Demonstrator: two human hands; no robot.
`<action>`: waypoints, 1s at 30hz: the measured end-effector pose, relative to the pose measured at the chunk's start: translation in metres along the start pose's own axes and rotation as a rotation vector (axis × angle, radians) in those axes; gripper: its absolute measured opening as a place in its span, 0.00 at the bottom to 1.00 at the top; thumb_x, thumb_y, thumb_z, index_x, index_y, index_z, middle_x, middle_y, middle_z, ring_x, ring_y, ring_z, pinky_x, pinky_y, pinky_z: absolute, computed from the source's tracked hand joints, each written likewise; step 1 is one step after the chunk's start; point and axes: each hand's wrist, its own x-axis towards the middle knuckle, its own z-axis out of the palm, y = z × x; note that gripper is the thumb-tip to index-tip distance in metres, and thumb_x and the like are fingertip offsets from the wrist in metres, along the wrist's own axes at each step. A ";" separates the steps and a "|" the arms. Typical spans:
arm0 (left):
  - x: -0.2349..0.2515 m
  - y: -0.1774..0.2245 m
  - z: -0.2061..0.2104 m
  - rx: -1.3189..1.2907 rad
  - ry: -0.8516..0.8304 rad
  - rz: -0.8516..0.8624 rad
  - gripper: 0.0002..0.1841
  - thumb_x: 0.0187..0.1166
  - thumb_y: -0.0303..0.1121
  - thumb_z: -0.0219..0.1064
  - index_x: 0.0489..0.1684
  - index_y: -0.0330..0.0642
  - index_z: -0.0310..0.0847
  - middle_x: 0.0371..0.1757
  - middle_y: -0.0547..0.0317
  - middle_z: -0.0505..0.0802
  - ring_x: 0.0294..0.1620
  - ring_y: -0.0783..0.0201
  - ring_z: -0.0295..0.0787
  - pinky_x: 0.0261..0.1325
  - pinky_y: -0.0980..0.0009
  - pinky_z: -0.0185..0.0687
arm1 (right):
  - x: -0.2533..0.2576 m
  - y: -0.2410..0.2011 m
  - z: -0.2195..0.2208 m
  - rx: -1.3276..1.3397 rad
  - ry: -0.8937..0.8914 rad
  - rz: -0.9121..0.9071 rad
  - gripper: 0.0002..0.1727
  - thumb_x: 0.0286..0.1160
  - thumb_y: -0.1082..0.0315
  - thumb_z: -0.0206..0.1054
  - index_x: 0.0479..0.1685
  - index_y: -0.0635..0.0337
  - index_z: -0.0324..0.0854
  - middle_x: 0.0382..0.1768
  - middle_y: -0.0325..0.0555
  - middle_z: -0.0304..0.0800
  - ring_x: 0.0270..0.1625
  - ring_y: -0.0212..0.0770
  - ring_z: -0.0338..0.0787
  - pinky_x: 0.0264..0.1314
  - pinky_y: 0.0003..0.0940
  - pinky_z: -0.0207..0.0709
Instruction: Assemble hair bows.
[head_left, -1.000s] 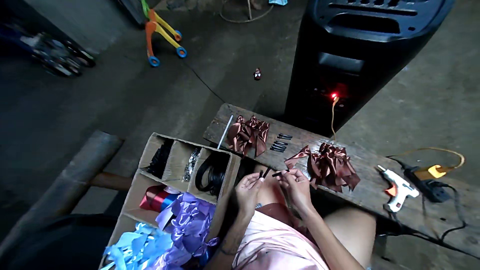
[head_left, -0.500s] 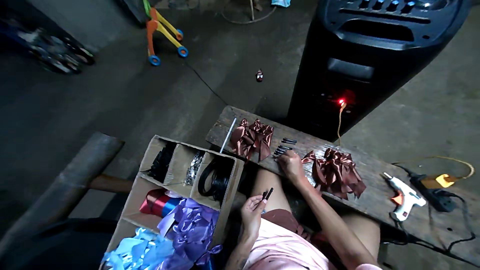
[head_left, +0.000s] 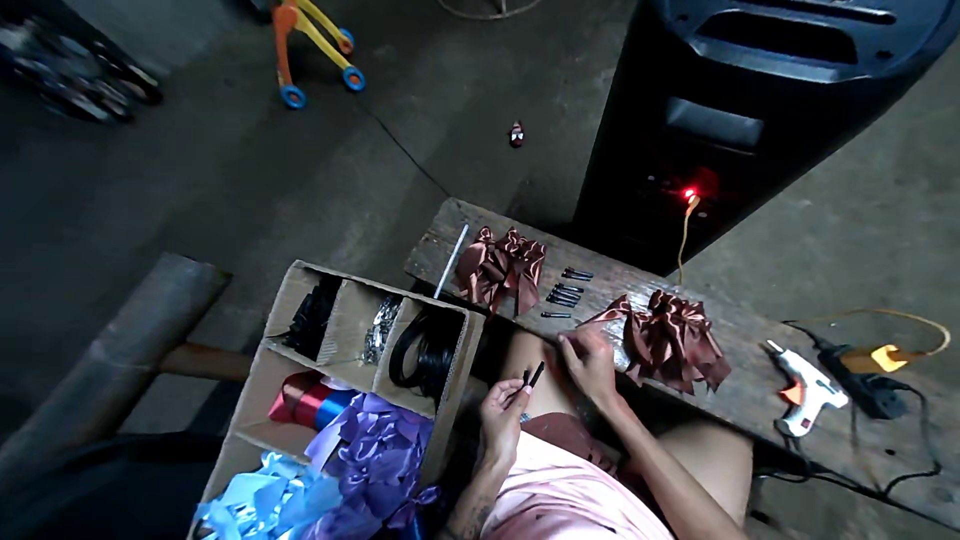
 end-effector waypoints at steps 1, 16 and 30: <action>0.000 -0.001 0.001 -0.010 0.005 0.011 0.10 0.74 0.16 0.69 0.50 0.25 0.81 0.43 0.53 0.91 0.42 0.70 0.90 0.51 0.74 0.87 | -0.009 -0.013 -0.006 0.144 -0.074 0.144 0.13 0.79 0.67 0.66 0.45 0.70 0.90 0.35 0.48 0.93 0.38 0.34 0.90 0.47 0.31 0.83; 0.004 -0.009 0.019 -0.051 -0.037 0.133 0.19 0.77 0.14 0.63 0.65 0.20 0.68 0.50 0.45 0.88 0.48 0.65 0.91 0.56 0.69 0.89 | -0.013 -0.035 -0.013 0.802 -0.134 0.666 0.15 0.74 0.82 0.68 0.58 0.73 0.79 0.35 0.43 0.92 0.35 0.32 0.91 0.45 0.28 0.88; 0.055 0.009 0.033 0.248 -0.019 0.235 0.11 0.85 0.25 0.59 0.53 0.22 0.77 0.43 0.48 0.85 0.42 0.68 0.79 0.49 0.73 0.76 | 0.028 0.011 0.016 -0.343 -0.043 -0.248 0.07 0.73 0.78 0.67 0.38 0.70 0.92 0.38 0.63 0.93 0.48 0.66 0.93 0.52 0.59 0.86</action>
